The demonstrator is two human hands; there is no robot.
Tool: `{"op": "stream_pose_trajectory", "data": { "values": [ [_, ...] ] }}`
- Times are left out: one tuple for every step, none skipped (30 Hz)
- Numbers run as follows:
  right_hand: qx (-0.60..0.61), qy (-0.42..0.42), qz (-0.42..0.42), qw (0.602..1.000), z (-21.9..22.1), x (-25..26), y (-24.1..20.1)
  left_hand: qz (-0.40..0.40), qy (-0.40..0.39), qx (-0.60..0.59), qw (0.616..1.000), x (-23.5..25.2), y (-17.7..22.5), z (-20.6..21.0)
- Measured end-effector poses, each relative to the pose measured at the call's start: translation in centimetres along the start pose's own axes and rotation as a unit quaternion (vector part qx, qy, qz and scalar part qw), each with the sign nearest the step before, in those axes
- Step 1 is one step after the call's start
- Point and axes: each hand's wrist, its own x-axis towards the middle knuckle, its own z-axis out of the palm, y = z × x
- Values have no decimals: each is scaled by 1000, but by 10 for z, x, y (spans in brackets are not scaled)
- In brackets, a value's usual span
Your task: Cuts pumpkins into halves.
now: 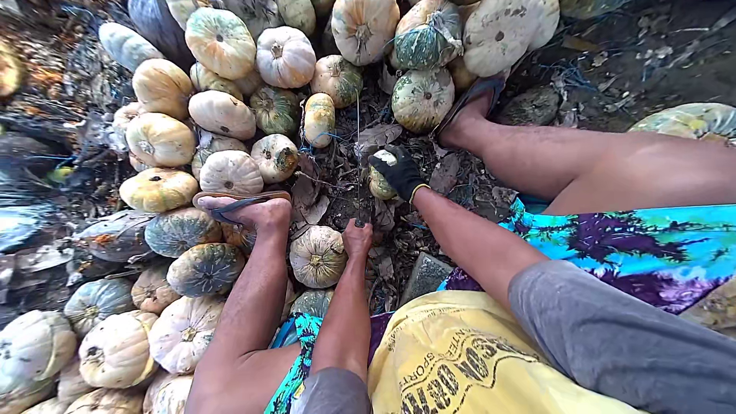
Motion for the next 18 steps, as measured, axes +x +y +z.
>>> {"op": "stream_pose_trajectory", "data": {
  "values": [
    [-34, -4, 6, 999, -1, -1, -6, 4, -2, -24, 1000, -2, 7, -10],
    [-84, -20, 9, 996, -3, -4, -14, 10, -7, -50, 999, -5, 13, -21],
    [-137, -42, 3, 990, -5, -8, -22, 14, -10, -80, 997, -9, 19, -31],
    [-193, -71, -10, 979, -7, -11, -29, 22, -6, -110, 994, -13, 21, -40],
    [-243, -108, -28, 964, -8, -15, -35, 34, 0, -139, 990, -16, 22, -49],
    [-282, -150, -48, 946, -8, -19, -41, 49, 9, -165, 985, -18, 21, -58],
    [-323, -185, -64, 926, -7, -23, -45, 64, 17, -180, 981, -21, 20, -68],
    [-361, -210, -72, 906, -5, -29, -48, 78, 26, -185, 979, -27, 19, -77],
    [-393, -226, -75, 888, -3, -37, -48, 92, 35, -184, 978, -34, 17, -87],
    [-410, -227, -74, 880, 1, -42, -46, 103, 44, -179, 978, -42, 17, -96],
    [-413, -215, -77, 881, 6, -45, -40, 110, 51, -174, 977, -50, 16, -105],
    [-408, -194, -92, 887, 10, -45, -31, 116, 51, -176, 976, -58, 15, -111],
    [-399, -179, -115, 892, 10, -50, -24, 121, 47, -181, 975, -66, 11, -114],
    [-389, -172, -153, 892, 11, -53, -13, 124, 42, -185, 974, -74, 5, -115],
    [-374, -170, -198, 890, 12, -54, -1, 130, 41, -184, 973, -80, -1, -115],
    [-370, -176, -236, 881, 12, -53, 8, 135, 42, -175, 974, -84, -7, -115],
    [-364, -184, -257, 876, 11, -51, 14, 136, 46, -160, 977, -88, -15, -112],
    [-345, -190, -254, 884, 8, -49, 16, 135, 51, -148, 978, -89, -23, -109]
  ]
}}
